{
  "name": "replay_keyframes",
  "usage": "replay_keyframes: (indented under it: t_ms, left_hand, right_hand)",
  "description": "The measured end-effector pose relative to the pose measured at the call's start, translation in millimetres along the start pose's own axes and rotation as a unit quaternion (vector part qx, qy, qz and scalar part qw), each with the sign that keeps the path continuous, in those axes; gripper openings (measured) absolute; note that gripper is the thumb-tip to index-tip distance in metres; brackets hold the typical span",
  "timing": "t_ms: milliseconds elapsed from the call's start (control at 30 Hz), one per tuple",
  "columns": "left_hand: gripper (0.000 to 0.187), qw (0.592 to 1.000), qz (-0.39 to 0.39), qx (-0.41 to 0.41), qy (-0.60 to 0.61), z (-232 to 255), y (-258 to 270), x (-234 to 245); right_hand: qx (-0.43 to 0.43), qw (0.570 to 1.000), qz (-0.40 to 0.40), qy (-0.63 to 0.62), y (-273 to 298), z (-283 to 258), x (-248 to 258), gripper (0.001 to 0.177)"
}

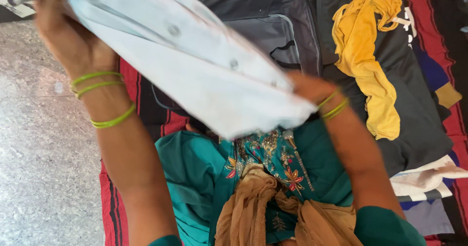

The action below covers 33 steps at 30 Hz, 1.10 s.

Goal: The person folds a white shirt and several pieces of clothing by hand and places them into an open suitcase.

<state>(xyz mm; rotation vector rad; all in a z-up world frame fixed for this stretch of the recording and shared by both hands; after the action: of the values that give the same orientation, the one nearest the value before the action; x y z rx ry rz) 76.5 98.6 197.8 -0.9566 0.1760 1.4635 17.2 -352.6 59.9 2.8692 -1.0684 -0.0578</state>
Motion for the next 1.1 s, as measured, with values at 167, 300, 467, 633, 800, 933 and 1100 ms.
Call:
replay_keyframes:
  t_ms: [167,300,467,633,800,933,1100]
  left_hand:
    - [0.025,0.993,-0.060,-0.036,0.094,-10,-28,60]
    - [0.027,0.998,-0.030,-0.011,0.046,-26,-18,81]
    - [0.041,0.991,-0.054,0.100,-0.075,-59,14,88]
    - [0.061,0.940,-0.128,0.254,-0.187,-108,64,86]
    - [0.027,0.922,-0.075,0.338,-0.176,-154,97,117]
    - [0.011,0.962,-0.039,0.202,-0.179,-177,98,144]
    - [0.034,0.980,0.043,0.123,-0.152,-135,96,102]
  right_hand:
    - [0.170,0.851,0.311,0.387,28,-139,37,0.032]
    - [0.299,0.613,0.463,0.566,19,-169,42,0.020]
    - [0.379,0.604,0.422,0.560,-18,-95,54,0.050]
    - [0.078,0.693,0.276,0.662,-60,37,51,0.076]
    - [-0.054,0.781,0.109,0.612,-68,117,60,0.062]
    - [-0.022,0.802,0.144,0.580,-59,114,66,0.053]
    - [-0.092,0.796,0.270,0.533,-66,90,85,0.049]
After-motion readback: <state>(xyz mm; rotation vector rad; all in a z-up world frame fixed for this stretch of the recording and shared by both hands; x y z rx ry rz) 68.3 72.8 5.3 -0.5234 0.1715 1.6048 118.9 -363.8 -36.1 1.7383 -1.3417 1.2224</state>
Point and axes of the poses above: each hand's wrist, its own y-axis away from the middle knuckle, its own x-axis out of the back of the hand, z = x × y, the point moved 3 cm from there along -y, towards the middle knuckle, and after that the axes turned 8 degrees about -y, right-handed, at the moved point
